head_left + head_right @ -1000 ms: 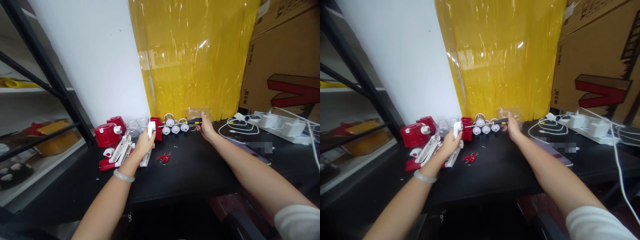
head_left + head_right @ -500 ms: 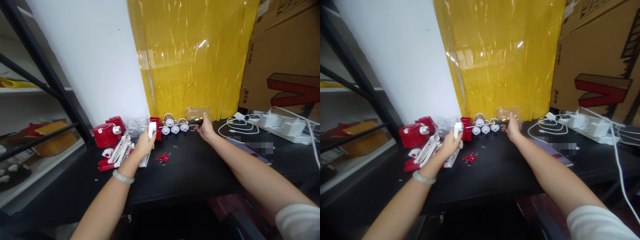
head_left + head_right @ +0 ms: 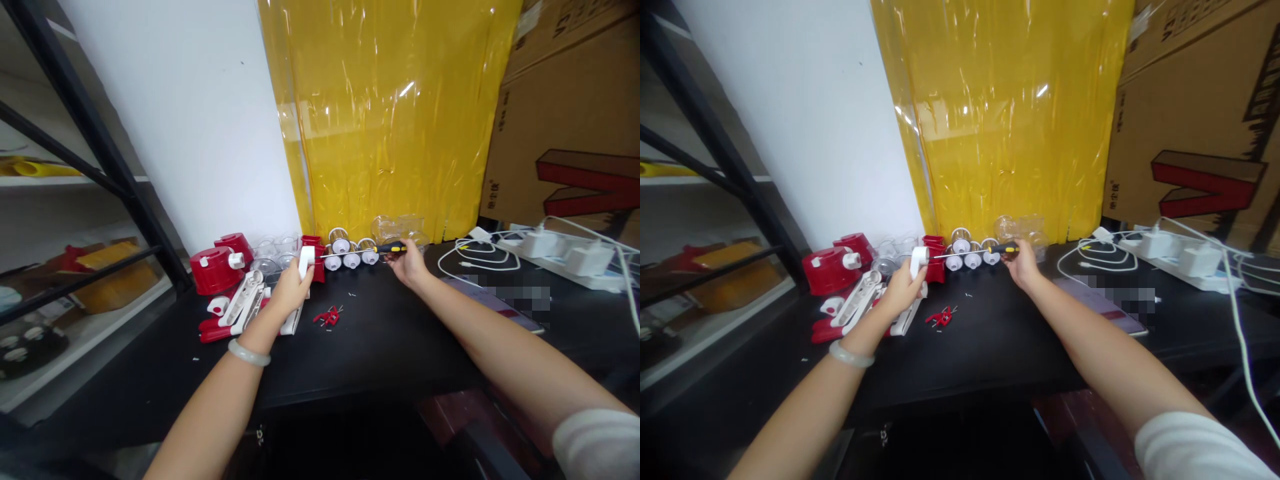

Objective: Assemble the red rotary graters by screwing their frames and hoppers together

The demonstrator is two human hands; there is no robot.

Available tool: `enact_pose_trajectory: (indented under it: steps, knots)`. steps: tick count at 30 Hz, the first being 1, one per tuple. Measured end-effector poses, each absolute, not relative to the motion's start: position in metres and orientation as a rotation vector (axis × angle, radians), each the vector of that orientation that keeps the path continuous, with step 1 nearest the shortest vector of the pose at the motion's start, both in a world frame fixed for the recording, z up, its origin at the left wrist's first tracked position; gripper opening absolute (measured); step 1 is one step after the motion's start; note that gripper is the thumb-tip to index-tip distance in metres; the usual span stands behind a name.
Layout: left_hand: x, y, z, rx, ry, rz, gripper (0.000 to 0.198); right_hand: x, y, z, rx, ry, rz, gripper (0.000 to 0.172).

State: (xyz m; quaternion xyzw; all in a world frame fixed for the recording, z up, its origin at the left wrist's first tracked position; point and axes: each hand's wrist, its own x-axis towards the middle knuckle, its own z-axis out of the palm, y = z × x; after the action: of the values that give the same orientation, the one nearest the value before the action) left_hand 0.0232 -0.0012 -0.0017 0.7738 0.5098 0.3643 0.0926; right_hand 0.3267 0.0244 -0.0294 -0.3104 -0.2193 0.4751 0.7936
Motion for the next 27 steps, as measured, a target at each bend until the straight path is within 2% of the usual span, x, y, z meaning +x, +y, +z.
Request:
enact_pose_trajectory:
  steps: [4,9,15,18,22,25,27]
  knots:
    - [0.021,-0.002,0.001,2.305,1.519,1.09,0.031,0.323,0.023,-0.03,-0.8,-0.568,0.925,0.034]
    - [0.018,0.001,0.007,2.287,1.51,1.093,0.03,0.318,0.023,-0.013,-0.814,-0.487,1.023,0.021]
    - [0.021,-0.001,0.01,2.24,1.505,1.09,0.033,0.317,0.029,-0.003,-0.711,-0.345,1.15,0.019]
    - [0.021,-0.004,0.008,2.32,1.57,1.051,0.032,0.315,0.031,-0.013,-0.681,-0.319,1.081,0.026]
    - [0.018,-0.009,0.004,2.383,1.658,1.006,0.032,0.315,0.032,-0.028,-0.861,-0.485,0.877,0.038]
    - [0.014,-0.012,0.002,2.357,1.624,1.048,0.035,0.316,0.032,-0.032,-0.904,-0.595,0.792,0.037]
    - [0.012,-0.013,0.0,2.362,1.582,1.077,0.036,0.315,0.03,-0.031,-0.825,-0.55,0.874,0.03]
